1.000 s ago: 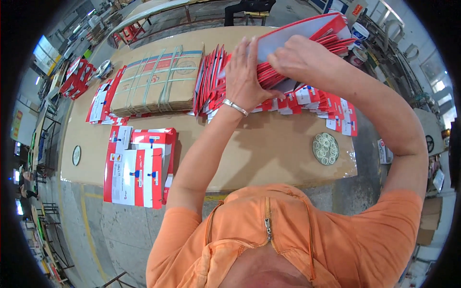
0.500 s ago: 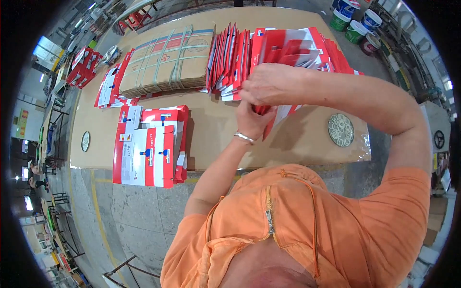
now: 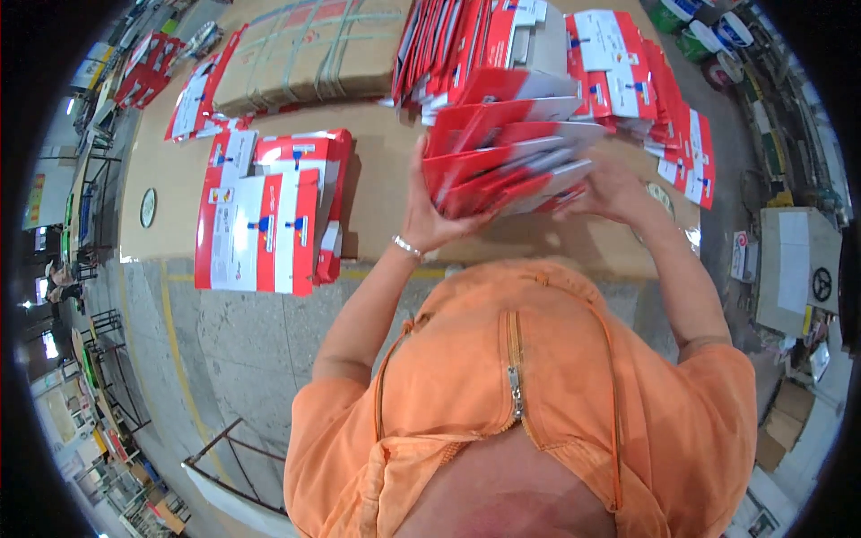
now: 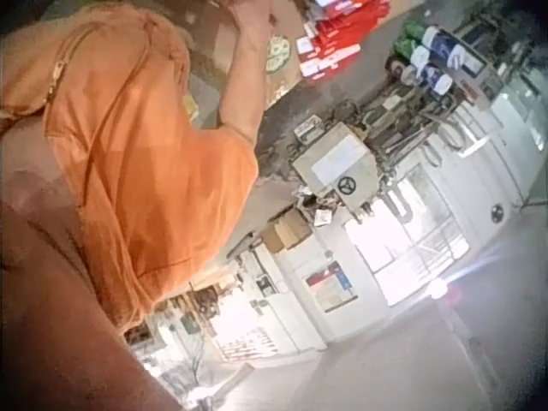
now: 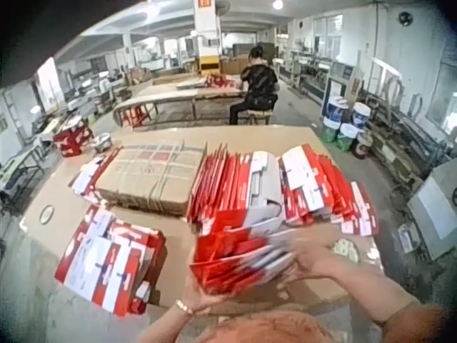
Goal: Stacking and organizing cardboard folders on a large table in a production area.
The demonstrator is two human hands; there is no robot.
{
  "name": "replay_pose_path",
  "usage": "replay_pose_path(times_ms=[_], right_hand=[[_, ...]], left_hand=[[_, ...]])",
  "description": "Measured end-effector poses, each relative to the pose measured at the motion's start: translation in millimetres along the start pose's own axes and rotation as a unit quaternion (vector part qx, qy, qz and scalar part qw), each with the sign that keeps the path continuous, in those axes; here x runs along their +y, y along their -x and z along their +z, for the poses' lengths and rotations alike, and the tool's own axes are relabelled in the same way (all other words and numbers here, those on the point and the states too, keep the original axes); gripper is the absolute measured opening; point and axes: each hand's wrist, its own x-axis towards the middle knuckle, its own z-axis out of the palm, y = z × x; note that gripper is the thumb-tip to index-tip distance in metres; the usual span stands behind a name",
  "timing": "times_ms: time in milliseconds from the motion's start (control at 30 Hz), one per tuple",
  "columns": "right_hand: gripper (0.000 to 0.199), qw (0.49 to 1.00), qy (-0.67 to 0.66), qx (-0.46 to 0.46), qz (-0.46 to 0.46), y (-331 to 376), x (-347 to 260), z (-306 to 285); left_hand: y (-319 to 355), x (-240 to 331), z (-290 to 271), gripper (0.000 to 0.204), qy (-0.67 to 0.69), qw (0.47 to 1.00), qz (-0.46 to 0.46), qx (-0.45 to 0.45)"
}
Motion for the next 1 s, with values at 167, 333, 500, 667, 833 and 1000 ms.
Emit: replay_pose_path(times_ms=[167, 333, 500, 667, 833, 1000], right_hand=[[0.062, 0.996, 0.035, 0.07, -0.052, -21.5, 11.9, 46.4], [0.057, 0.994, -0.02, 0.077, 0.08, -26.9, -1.4, 51.4], [0.043, 0.965, -0.254, 0.055, 0.044, -21.7, 19.7, 48.4], [0.024, 0.916, -0.379, -0.104, 0.082, -11.6, 6.5, 24.7], [0.021, 0.956, -0.289, 0.024, 0.041, -2.0, -16.0, 30.7], [0.022, 0.98, -0.183, -0.073, 0.04, 13.1, -14.7, 6.6]], left_hand=[[9.1, -28.3, 8.9, 0.153, 0.145, 0.97, -0.146, -0.129], [13.8, -32.7, 1.7, 0.153, 0.132, 0.972, -0.077, -0.18], [8.4, -25.3, 8.9, 0.131, 0.147, 0.978, -0.123, -0.084], [12.1, 1.6, 3.8, 0.142, -0.01, 0.982, 0.025, -0.188], [13.7, 15.2, 16.6, 0.12, 0.113, 0.989, -0.007, -0.097], [10.6, 19.9, 6.2, 0.073, 0.223, 0.952, -0.152, -0.147]])
